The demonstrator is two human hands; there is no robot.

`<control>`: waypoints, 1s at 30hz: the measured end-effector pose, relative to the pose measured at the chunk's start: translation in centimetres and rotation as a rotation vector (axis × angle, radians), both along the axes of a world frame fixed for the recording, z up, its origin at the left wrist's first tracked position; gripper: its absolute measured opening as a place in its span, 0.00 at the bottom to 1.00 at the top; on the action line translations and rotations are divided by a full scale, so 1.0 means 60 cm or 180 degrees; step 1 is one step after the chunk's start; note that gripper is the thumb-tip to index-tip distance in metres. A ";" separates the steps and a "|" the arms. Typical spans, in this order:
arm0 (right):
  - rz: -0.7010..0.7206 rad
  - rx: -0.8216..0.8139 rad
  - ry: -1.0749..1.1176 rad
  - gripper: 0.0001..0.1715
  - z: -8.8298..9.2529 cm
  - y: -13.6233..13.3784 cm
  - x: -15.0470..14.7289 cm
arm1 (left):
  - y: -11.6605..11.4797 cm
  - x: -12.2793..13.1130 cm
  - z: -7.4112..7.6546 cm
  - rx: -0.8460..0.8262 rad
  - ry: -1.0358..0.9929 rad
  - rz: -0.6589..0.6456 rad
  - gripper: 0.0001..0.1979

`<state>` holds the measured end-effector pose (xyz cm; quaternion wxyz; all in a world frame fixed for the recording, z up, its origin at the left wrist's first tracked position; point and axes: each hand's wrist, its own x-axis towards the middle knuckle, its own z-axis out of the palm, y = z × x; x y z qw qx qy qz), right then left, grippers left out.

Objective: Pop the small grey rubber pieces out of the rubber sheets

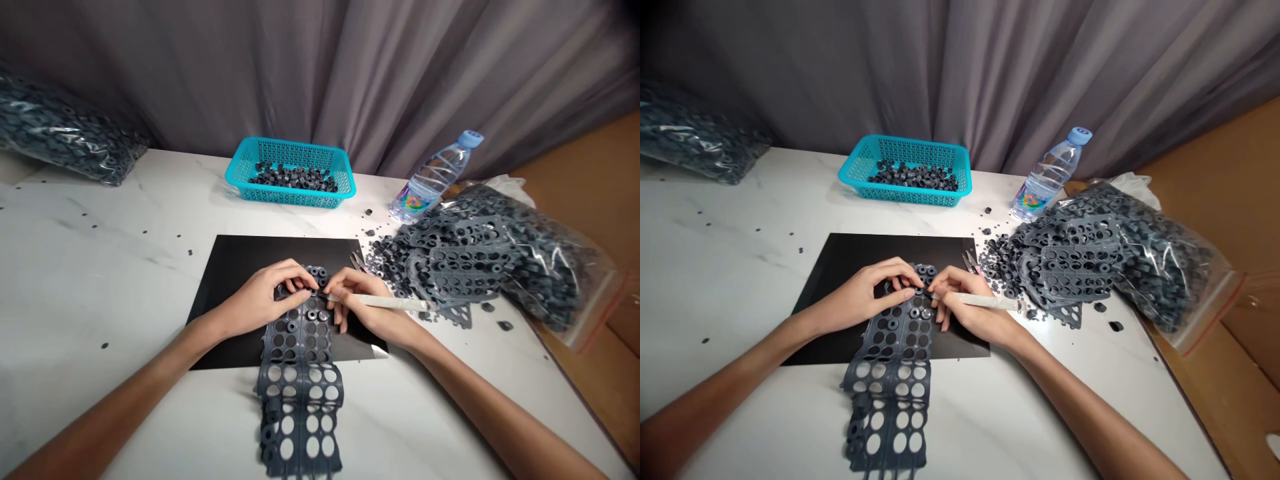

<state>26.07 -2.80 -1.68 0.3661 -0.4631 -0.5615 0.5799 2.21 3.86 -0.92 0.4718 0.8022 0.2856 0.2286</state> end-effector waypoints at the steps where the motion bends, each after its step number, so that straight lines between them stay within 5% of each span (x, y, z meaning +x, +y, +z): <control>1: 0.0009 0.0011 0.0009 0.14 -0.001 0.001 0.001 | -0.001 0.000 -0.001 0.0066 0.0007 -0.0009 0.07; 30: 0.0025 0.0071 -0.0218 0.12 0.008 -0.007 -0.004 | -0.004 0.003 -0.003 0.0341 0.0116 0.0041 0.10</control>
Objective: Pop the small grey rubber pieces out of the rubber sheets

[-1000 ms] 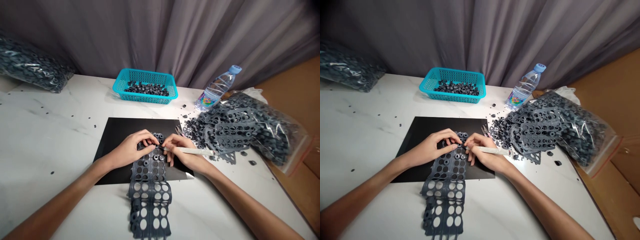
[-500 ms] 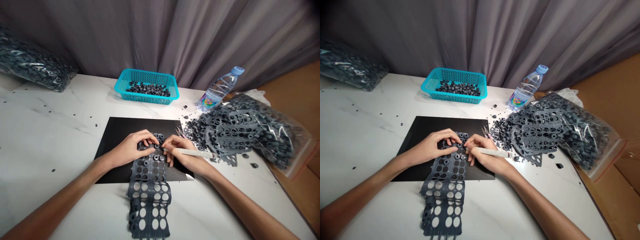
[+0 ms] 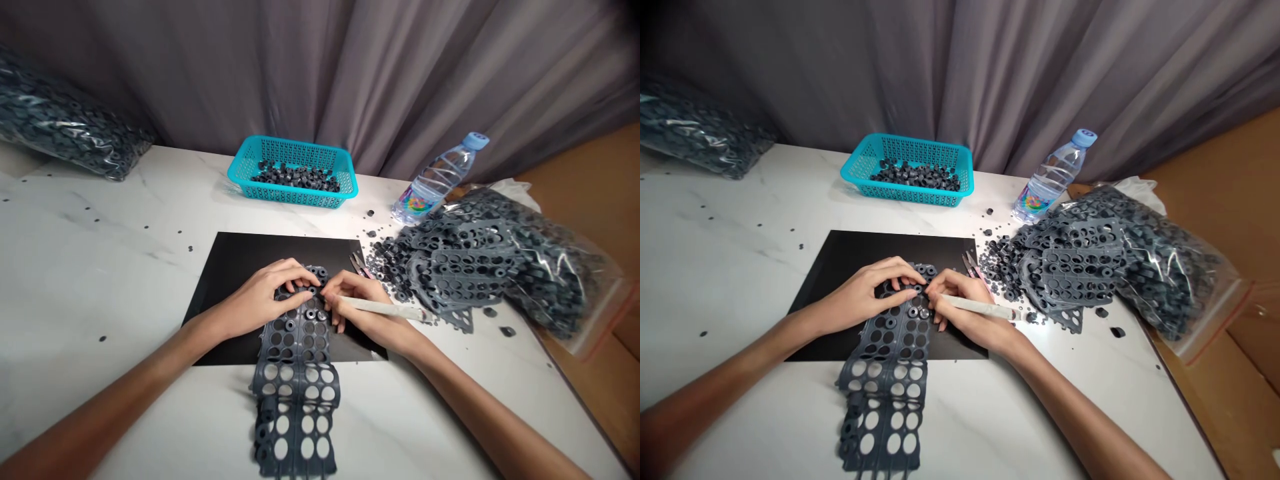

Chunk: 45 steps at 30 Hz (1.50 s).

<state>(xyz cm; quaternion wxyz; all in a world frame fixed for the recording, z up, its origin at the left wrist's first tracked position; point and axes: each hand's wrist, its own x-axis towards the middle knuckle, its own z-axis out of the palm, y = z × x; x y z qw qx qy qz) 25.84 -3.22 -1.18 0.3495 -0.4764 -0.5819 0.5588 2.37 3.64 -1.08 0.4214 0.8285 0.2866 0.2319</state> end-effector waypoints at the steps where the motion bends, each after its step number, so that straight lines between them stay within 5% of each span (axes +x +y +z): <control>1: -0.0015 0.0002 0.0006 0.11 0.001 0.000 -0.001 | 0.000 0.000 -0.001 0.0010 0.0004 -0.0009 0.10; 45: -0.0090 -0.0051 0.0076 0.14 0.001 -0.007 -0.005 | -0.014 0.000 0.001 0.0363 0.0333 -0.0035 0.10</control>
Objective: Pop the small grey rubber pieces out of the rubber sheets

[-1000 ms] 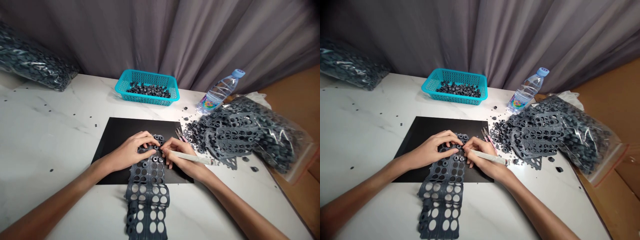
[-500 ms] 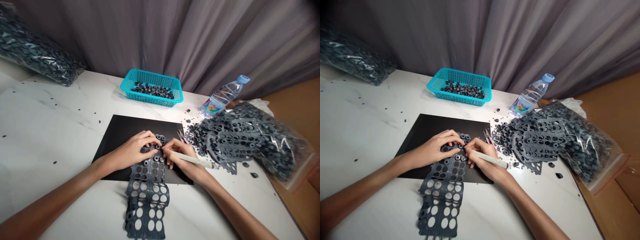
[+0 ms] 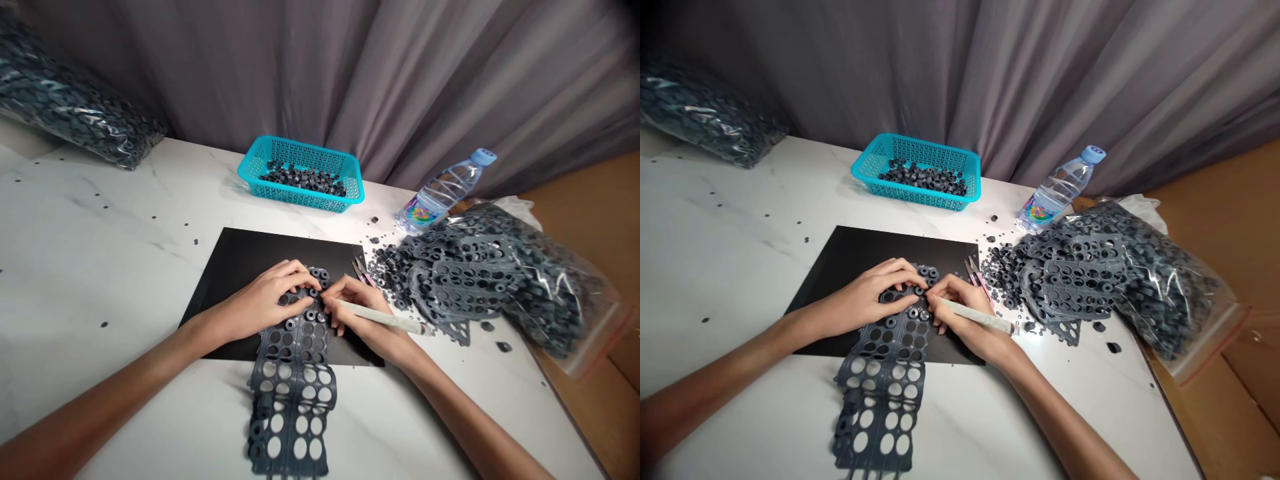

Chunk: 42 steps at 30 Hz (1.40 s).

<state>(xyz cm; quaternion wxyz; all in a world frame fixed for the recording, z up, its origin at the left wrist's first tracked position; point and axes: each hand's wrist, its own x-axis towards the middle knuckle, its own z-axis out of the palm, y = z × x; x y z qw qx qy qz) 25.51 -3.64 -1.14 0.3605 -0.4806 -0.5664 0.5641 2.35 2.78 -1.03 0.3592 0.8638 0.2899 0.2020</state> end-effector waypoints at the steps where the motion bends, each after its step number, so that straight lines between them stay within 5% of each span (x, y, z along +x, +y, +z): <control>1: 0.0005 -0.0005 0.0020 0.14 0.000 0.000 0.000 | -0.001 0.000 0.000 0.0007 0.0003 0.0001 0.10; 42: -0.0042 0.0068 -0.0190 0.12 0.000 0.003 0.001 | -0.006 0.004 -0.001 0.0083 0.0128 0.0074 0.10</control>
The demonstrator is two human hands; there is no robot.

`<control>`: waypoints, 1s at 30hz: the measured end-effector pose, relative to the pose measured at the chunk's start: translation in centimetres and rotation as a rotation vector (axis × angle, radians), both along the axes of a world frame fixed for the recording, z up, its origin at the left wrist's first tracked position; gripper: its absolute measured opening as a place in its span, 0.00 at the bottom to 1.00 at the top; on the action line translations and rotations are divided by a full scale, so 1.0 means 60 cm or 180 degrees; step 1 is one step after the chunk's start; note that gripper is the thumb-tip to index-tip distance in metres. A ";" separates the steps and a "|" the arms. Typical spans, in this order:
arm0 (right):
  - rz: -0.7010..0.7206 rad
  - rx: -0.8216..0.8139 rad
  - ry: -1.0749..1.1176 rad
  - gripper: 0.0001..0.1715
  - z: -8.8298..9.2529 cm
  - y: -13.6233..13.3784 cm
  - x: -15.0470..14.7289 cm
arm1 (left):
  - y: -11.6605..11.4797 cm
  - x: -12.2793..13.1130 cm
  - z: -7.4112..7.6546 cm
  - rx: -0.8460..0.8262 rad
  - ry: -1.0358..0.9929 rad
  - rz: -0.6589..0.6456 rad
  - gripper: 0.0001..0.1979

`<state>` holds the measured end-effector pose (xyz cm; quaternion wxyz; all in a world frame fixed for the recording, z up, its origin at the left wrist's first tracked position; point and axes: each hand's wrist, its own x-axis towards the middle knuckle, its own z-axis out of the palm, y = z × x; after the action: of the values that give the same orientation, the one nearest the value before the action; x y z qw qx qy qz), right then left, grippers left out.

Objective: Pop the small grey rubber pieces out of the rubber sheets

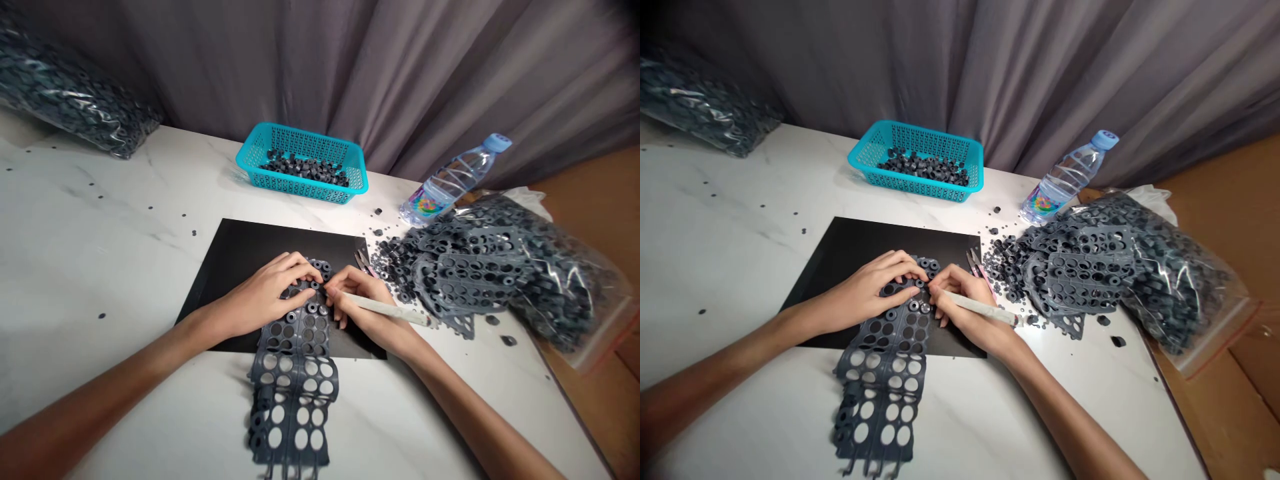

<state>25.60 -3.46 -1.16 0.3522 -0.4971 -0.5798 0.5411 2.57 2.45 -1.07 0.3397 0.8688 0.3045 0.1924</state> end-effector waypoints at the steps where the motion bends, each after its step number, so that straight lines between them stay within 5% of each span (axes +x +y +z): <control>1: -0.0004 -0.0004 -0.0022 0.12 0.000 0.000 0.000 | 0.000 0.000 0.000 0.0007 0.0001 0.0001 0.10; 30: -0.0075 -0.0064 0.0037 0.12 0.001 -0.002 -0.005 | -0.015 0.002 0.004 0.0452 0.0392 0.0010 0.11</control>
<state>25.29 -3.58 -1.08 0.3569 -0.5042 -0.5664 0.5455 2.68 1.55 -0.83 0.2575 0.9005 0.3117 0.1603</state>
